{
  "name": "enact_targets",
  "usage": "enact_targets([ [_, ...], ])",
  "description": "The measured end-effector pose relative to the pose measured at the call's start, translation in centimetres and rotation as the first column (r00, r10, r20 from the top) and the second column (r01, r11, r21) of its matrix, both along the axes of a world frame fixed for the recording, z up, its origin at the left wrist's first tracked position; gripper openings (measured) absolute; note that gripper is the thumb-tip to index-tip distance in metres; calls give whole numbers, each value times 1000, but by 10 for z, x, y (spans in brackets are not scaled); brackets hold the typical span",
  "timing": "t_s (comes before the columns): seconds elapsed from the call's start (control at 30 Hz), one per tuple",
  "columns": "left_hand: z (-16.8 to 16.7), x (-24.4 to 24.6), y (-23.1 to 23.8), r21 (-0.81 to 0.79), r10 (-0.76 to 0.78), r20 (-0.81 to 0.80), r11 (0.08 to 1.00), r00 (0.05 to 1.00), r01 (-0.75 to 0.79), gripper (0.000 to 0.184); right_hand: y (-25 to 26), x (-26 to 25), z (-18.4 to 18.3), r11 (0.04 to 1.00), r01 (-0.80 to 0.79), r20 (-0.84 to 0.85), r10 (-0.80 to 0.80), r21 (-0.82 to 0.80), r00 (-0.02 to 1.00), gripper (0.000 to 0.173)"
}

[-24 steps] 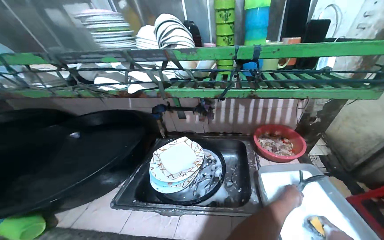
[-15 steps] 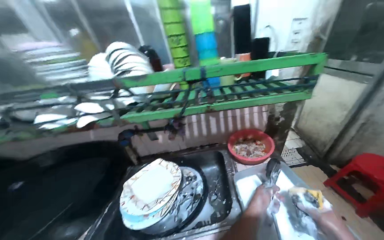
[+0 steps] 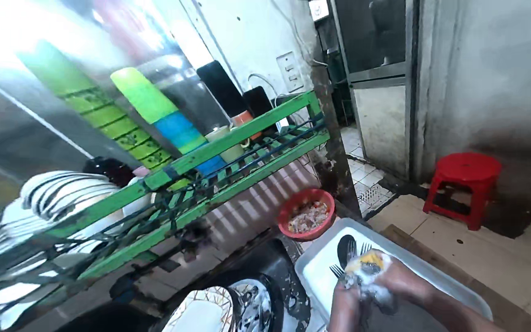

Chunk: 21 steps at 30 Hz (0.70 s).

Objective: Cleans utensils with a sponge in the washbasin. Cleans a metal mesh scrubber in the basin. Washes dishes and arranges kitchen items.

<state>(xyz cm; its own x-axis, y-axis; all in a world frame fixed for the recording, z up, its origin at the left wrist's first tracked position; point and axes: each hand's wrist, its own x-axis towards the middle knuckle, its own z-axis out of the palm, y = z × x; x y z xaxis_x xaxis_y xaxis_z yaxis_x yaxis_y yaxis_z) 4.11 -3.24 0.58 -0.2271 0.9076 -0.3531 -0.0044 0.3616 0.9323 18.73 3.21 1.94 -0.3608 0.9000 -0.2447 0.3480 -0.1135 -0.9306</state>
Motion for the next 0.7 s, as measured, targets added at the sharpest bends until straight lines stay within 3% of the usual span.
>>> enact_targets([
  [0.07,2,6,-6,7,8,62,1000,998,-9,19,11,4,10,998,65,148,-64,-5,987,62],
  [0.13,6,8,-11,-12,9,129,1000,992,-8,12,21,10,17,984,176,178,-177,18,968,60],
  [0.23,7,4,-11,9,53,207,998,977,-56,11,27,18,13,938,347,-91,-346,-1,934,60],
  [0.3,7,3,-11,20,95,246,994,965,-103,9,18,19,9,960,273,-159,-280,-63,947,65],
  [0.4,6,4,-12,35,60,189,997,980,-67,12,4,8,4,1000,-28,23,28,8,999,62],
  [0.47,4,5,-13,19,34,155,999,987,-37,19,9,4,10,997,-54,174,43,55,984,61],
  [0.57,2,6,-14,15,33,130,999,991,-35,19,27,9,21,987,113,260,-139,113,956,54],
  [0.63,4,6,-14,22,39,135,999,990,-42,18,36,15,20,937,319,106,-335,143,936,56],
  [0.7,6,6,-14,17,66,170,997,983,-70,16,33,16,13,898,440,-84,-438,15,895,61],
])
